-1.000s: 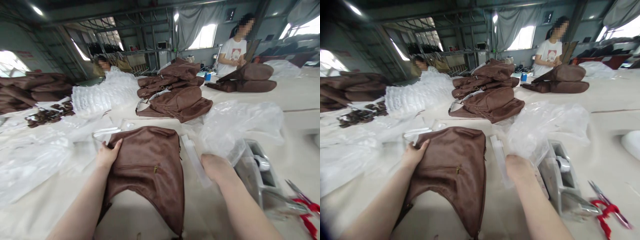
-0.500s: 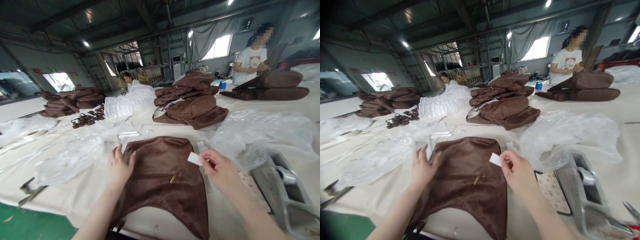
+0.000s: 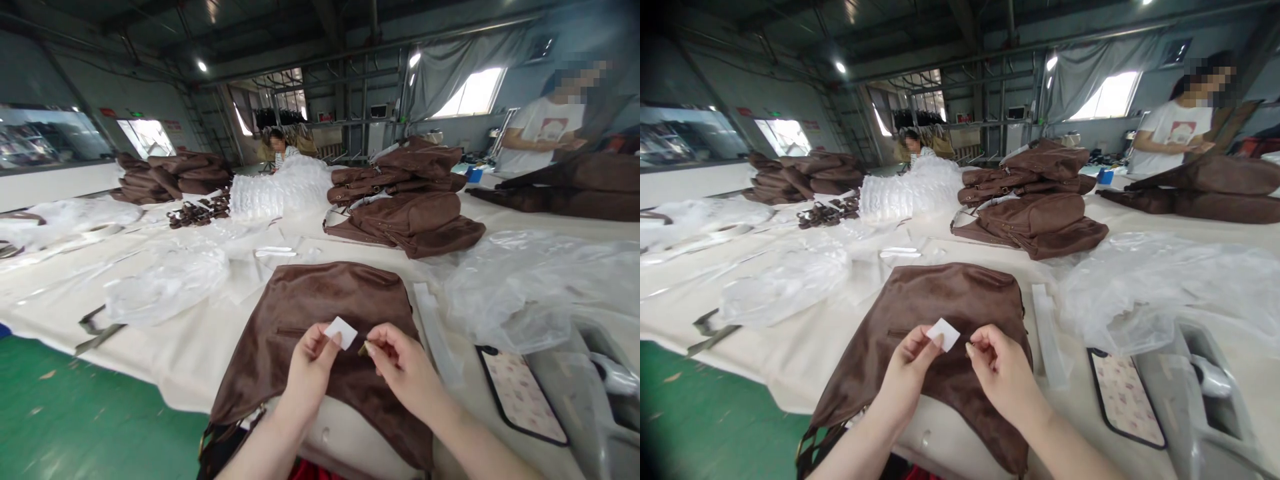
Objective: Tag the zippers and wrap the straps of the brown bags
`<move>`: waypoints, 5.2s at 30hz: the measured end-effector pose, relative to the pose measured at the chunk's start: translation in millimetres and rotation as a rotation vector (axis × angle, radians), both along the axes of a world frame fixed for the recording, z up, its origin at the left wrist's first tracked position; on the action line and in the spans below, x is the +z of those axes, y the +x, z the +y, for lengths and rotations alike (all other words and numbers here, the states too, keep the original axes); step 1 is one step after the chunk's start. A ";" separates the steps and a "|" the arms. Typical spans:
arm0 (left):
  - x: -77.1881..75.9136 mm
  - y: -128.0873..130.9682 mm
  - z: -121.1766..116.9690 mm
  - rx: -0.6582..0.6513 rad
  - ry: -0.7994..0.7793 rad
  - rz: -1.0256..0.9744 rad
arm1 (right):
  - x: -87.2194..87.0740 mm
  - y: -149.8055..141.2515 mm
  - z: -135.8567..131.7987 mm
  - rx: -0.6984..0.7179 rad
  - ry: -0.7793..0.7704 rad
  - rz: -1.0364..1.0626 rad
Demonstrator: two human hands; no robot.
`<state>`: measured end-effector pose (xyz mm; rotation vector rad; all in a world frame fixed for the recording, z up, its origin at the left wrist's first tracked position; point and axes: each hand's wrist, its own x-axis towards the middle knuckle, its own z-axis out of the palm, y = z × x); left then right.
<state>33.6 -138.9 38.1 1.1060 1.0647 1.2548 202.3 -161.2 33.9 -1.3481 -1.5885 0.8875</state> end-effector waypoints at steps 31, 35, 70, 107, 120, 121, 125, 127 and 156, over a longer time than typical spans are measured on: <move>-51.5 -19.3 19.1 -0.320 -0.119 0.240 | -20.6 -16.9 14.4 0.034 -0.026 -0.810; -51.3 -20.5 12.0 -0.358 -0.085 0.442 | -26.6 -12.2 14.4 0.053 -0.022 -0.741; -55.4 -11.7 6.3 -0.279 0.014 0.404 | -40.1 -23.8 11.3 0.182 -0.558 -0.033; -43.3 -12.7 0.0 -0.036 0.297 0.721 | -42.0 -32.5 22.2 0.049 -0.625 0.415; -51.2 -16.6 -1.0 -0.050 0.381 0.723 | -51.1 -35.4 20.6 0.037 -0.576 0.396; -51.2 -16.1 -3.8 -0.031 0.470 0.802 | -50.5 -35.5 20.9 0.031 -0.576 0.414; -57.5 -15.8 -12.6 0.007 0.788 1.148 | -48.1 -34.9 21.2 0.015 -0.573 0.479; -61.1 -16.6 -14.2 -0.013 0.858 1.255 | -47.7 -33.7 21.0 0.015 -0.584 0.508; -73.0 -32.9 32.1 -0.310 0.061 0.738 | 39.6 51.5 -76.8 -0.159 0.061 -0.337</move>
